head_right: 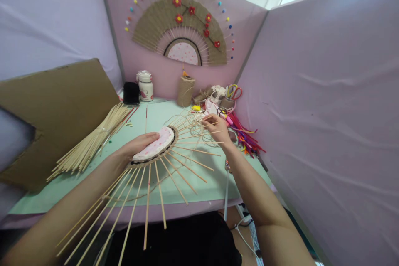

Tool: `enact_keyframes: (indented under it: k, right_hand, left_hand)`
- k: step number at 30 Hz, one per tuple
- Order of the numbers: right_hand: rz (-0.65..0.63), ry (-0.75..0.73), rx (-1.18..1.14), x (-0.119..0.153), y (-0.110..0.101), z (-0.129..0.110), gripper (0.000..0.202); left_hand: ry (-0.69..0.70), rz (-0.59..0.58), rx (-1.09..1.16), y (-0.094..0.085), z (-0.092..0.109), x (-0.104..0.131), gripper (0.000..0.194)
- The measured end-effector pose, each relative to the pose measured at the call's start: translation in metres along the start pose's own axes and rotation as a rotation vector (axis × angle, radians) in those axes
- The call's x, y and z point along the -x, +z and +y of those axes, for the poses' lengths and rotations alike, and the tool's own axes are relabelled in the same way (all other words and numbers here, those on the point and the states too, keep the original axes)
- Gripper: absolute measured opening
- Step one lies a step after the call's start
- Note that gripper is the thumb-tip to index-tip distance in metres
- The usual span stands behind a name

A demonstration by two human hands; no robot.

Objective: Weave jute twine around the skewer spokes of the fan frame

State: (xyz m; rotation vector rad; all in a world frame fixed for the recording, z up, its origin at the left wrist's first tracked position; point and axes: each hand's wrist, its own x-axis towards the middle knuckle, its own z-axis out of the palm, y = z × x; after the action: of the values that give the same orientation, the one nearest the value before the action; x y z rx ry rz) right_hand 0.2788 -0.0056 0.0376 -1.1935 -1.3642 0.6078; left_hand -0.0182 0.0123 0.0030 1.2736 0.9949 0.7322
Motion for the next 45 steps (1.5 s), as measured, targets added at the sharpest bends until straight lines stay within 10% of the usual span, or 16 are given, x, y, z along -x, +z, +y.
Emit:
enact_keyframes:
  k: [7, 16, 22, 35, 45]
  right_hand:
    - [0.014, 0.047, 0.052, 0.006, 0.02, 0.01, 0.024]
    - [0.195, 0.191, 0.07, 0.004, -0.029, 0.037, 0.038]
    - [0.344, 0.09, 0.026, 0.027, -0.026, 0.012, 0.032]
    - [-0.006, 0.344, -0.218, 0.045, 0.002, -0.029, 0.027]
    - [-0.028, 0.439, -0.308, 0.048, 0.009, -0.032, 0.023]
  left_hand:
    - [-0.023, 0.009, 0.031, 0.001, 0.004, 0.002, 0.058]
    - [0.04, 0.086, 0.168, -0.003, -0.002, -0.007, 0.061]
    - [0.067, 0.148, 0.113, -0.001, -0.001, -0.005, 0.068]
    - [0.074, 0.146, -0.001, 0.001, 0.006, 0.002, 0.066]
    - [0.066, 0.142, -0.019, 0.006, 0.01, 0.007, 0.056]
